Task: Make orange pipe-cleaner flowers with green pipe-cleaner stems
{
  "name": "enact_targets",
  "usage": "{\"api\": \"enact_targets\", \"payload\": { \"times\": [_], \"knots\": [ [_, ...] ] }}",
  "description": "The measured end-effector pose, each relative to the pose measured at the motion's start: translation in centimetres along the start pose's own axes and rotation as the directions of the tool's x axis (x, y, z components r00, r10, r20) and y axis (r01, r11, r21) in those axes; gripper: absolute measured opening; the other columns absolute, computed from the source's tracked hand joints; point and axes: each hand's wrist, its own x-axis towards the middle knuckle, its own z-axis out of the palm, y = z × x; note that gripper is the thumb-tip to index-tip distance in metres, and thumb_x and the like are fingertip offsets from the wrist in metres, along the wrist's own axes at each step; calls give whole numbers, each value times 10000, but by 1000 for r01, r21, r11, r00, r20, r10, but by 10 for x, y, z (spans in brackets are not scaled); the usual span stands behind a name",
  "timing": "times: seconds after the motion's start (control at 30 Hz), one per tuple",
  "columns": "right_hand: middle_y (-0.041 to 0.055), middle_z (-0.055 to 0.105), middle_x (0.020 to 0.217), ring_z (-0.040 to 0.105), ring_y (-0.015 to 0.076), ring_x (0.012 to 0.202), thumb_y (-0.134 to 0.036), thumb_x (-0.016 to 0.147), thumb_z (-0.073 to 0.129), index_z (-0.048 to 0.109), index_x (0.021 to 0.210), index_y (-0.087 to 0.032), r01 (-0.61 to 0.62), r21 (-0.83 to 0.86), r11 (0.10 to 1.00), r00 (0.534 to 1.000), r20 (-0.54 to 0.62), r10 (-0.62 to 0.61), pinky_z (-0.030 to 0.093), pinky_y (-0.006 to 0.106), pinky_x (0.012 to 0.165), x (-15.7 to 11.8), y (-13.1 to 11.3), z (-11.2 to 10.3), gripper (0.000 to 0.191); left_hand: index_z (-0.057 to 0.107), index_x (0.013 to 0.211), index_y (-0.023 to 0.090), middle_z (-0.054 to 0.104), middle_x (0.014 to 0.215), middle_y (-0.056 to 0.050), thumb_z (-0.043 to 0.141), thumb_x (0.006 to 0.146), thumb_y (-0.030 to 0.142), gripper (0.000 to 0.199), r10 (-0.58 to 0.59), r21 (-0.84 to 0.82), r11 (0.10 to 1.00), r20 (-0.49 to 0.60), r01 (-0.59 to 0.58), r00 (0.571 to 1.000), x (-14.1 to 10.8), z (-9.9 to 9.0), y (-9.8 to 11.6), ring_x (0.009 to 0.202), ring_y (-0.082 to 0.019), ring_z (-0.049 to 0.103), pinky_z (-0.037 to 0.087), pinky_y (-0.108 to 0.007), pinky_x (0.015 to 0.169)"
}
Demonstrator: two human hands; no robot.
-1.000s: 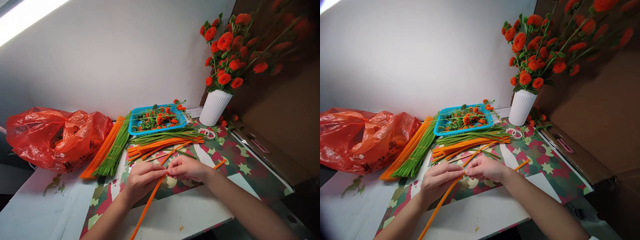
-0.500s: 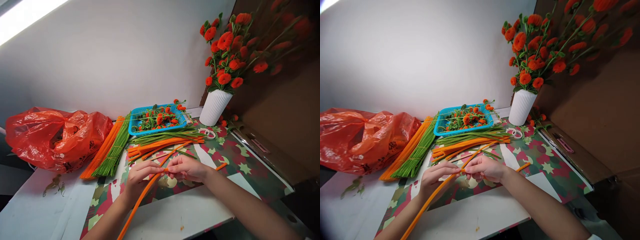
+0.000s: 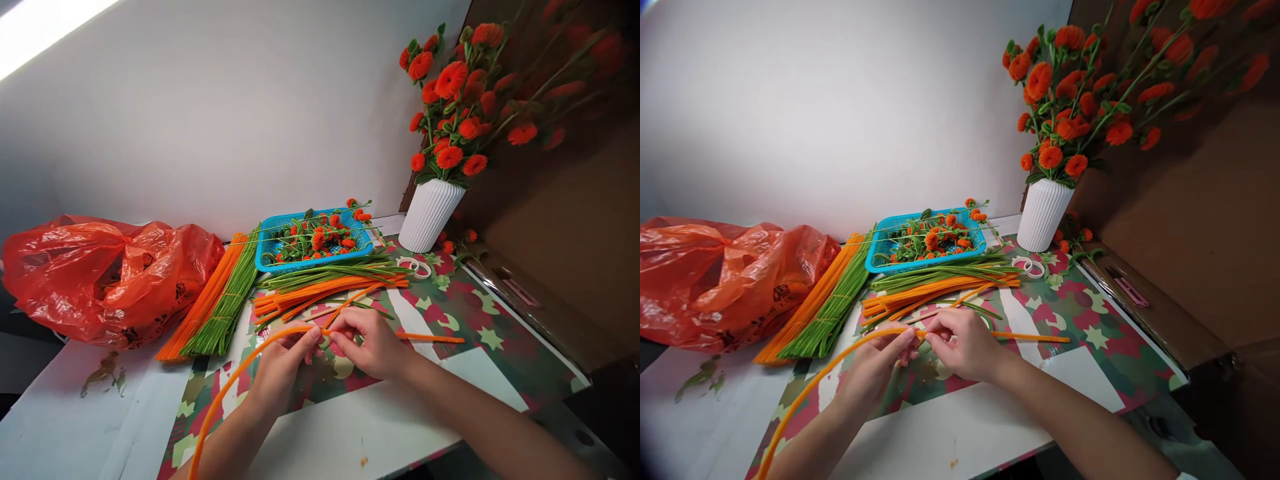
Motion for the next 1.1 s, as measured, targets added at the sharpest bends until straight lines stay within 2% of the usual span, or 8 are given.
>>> {"api": "enact_targets", "payload": {
  "times": [0.2, 0.3, 0.4, 0.47, 0.57, 0.67, 0.73, 1.1],
  "knots": [
    [50, 584, 657, 495, 158, 612, -174, 912, 405, 578, 722, -165, 322, -529, 785, 939, 71, -338, 318, 279, 548, -2, 7, 5, 257, 632, 653, 128, 623, 626, -40, 723, 720, 351, 250, -324, -195, 922, 82, 334, 943, 5, -2, -3, 478, -85, 542, 403, -179, 409],
    [32, 584, 671, 511, 148, 626, -175, 894, 450, 578, 741, -174, 193, -339, 921, 978, -7, -207, 358, 262, 573, -1, 5, 1, 200, 666, 755, 136, 657, 669, -51, 693, 760, 374, 239, -222, -50, 972, 103, 228, 970, 5, -6, -2, 519, -114, 592, 446, -195, 426],
    [9, 578, 670, 506, 130, 618, -212, 873, 518, 587, 739, -177, -51, -47, 998, 998, -27, 50, 377, 241, 570, 1, 3, -5, 155, 686, 874, 171, 709, 804, -63, 705, 764, 336, 198, 114, 154, 980, 77, -125, 991, 5, -9, 1, 643, -156, 665, 521, -221, 511],
    [-9, 554, 648, 471, 111, 571, -271, 864, 549, 593, 741, -172, -207, 115, 972, 978, 39, 204, 354, 228, 527, 3, 2, -9, 164, 685, 894, 190, 714, 867, -60, 690, 780, 261, 134, 403, 308, 858, 92, -410, 911, 7, -12, 3, 734, -168, 684, 551, -232, 590],
    [-34, 507, 620, 410, 83, 516, -361, 823, 603, 592, 739, -163, -381, 309, 871, 923, 183, 338, 310, 212, 475, 5, 1, -12, 215, 671, 956, 202, 705, 880, -51, 663, 793, 155, 170, 703, 496, 517, 218, -698, 676, 9, -17, 5, 769, -156, 677, 559, -241, 658],
    [-47, 480, 587, 386, 71, 504, -405, 769, 655, 568, 685, -161, -486, 410, 772, 868, 328, 373, 309, 204, 472, 8, -1, -14, 272, 665, 987, 199, 709, 915, -63, 650, 797, 98, 216, 786, 507, 252, 390, -824, 480, 10, -21, 6, 786, -151, 679, 558, -248, 699],
    [-44, 499, 588, 410, 71, 518, -420, 746, 674, 559, 666, -160, -537, 433, 724, 834, 399, 380, 340, 206, 501, 9, -2, -15, 295, 671, 950, 187, 712, 878, -61, 640, 804, 82, 182, 779, 470, 176, 471, -865, 414, 10, -22, 6, 767, -148, 680, 554, -241, 687],
    [-18, 534, 625, 448, 94, 577, -400, 732, 682, 563, 655, -159, -486, 400, 777, 866, 339, 367, 352, 227, 541, 6, 1, -9, 280, 660, 899, 177, 709, 821, -43, 646, 817, 95, 117, 732, 516, 212, 478, -830, 485, 11, -22, 4, 719, -129, 666, 531, -220, 655]
  ]
}}
